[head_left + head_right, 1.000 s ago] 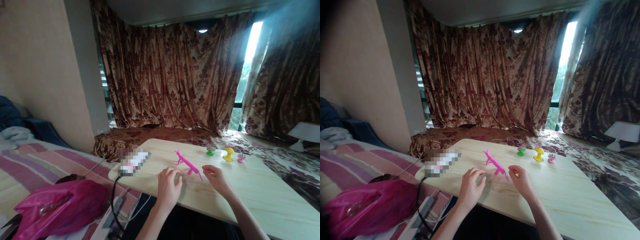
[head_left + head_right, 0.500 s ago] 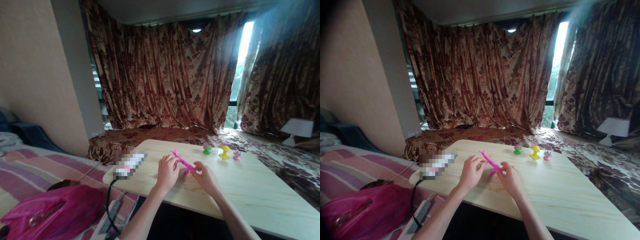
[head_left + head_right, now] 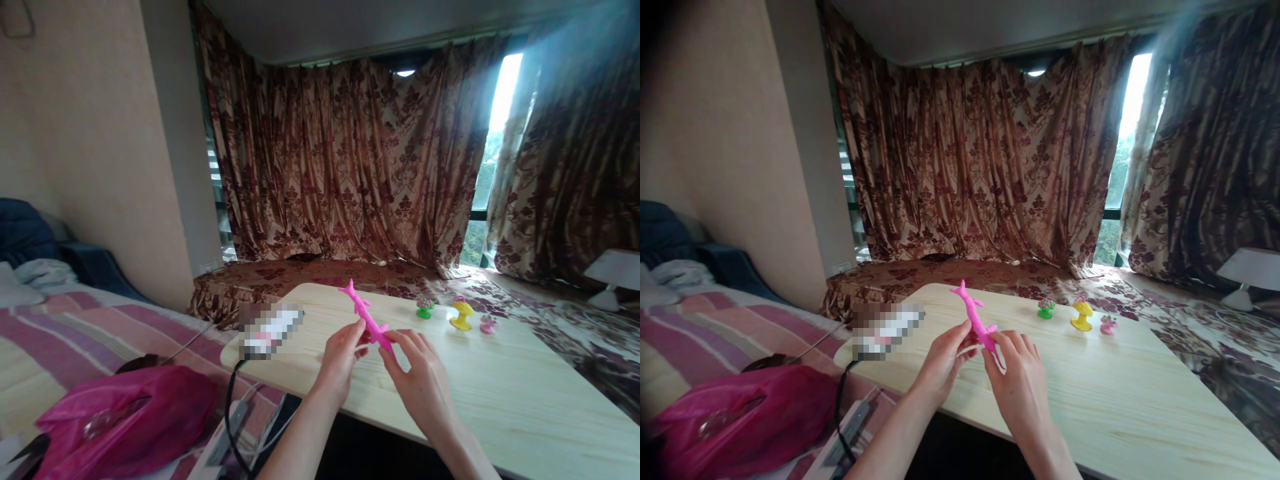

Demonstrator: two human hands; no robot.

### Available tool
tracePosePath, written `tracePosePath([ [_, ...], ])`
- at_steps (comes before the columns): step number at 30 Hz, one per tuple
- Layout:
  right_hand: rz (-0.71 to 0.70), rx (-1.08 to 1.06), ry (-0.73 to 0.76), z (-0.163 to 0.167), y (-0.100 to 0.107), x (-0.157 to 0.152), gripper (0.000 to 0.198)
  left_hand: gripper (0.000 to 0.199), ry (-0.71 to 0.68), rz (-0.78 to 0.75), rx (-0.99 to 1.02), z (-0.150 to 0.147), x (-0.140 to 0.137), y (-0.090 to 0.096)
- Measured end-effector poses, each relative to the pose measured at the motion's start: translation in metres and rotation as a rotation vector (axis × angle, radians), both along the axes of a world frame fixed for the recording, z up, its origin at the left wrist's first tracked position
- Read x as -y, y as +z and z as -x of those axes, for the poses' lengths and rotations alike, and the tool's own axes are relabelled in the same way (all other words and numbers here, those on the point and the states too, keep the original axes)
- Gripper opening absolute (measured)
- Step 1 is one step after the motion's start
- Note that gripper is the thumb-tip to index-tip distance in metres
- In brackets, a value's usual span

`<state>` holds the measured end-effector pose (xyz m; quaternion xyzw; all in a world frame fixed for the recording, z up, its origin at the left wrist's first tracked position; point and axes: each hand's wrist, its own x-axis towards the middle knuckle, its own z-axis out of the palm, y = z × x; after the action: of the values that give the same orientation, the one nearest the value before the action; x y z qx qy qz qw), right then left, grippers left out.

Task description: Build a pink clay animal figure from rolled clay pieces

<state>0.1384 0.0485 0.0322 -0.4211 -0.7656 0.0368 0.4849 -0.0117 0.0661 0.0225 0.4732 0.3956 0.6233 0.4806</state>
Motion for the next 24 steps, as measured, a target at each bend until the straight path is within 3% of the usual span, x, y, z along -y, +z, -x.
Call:
tracePosePath([
  [4,-0.086,-0.066,0.099,0.001,0.014,0.024,0.023,0.037,-0.085,-0.019,0.135,0.004,0.021,0.014],
  [10,-0.097,-0.041,0.167,-0.002,0.023,0.039,0.023,0.028,-0.215,-0.037,0.294,0.004,0.034,0.026],
  [15,-0.045,-0.212,0.163,-0.012,0.034,0.040,0.017,0.024,-0.265,-0.053,0.226,0.010,0.049,0.035],
  [19,0.039,-0.181,0.249,-0.008,0.038,0.041,0.023,0.025,-0.257,-0.049,0.111,0.012,0.062,0.040],
  [24,0.034,-0.148,0.271,0.000,0.037,0.042,0.018,0.029,-0.225,-0.015,-0.014,0.012,0.066,0.041],
])
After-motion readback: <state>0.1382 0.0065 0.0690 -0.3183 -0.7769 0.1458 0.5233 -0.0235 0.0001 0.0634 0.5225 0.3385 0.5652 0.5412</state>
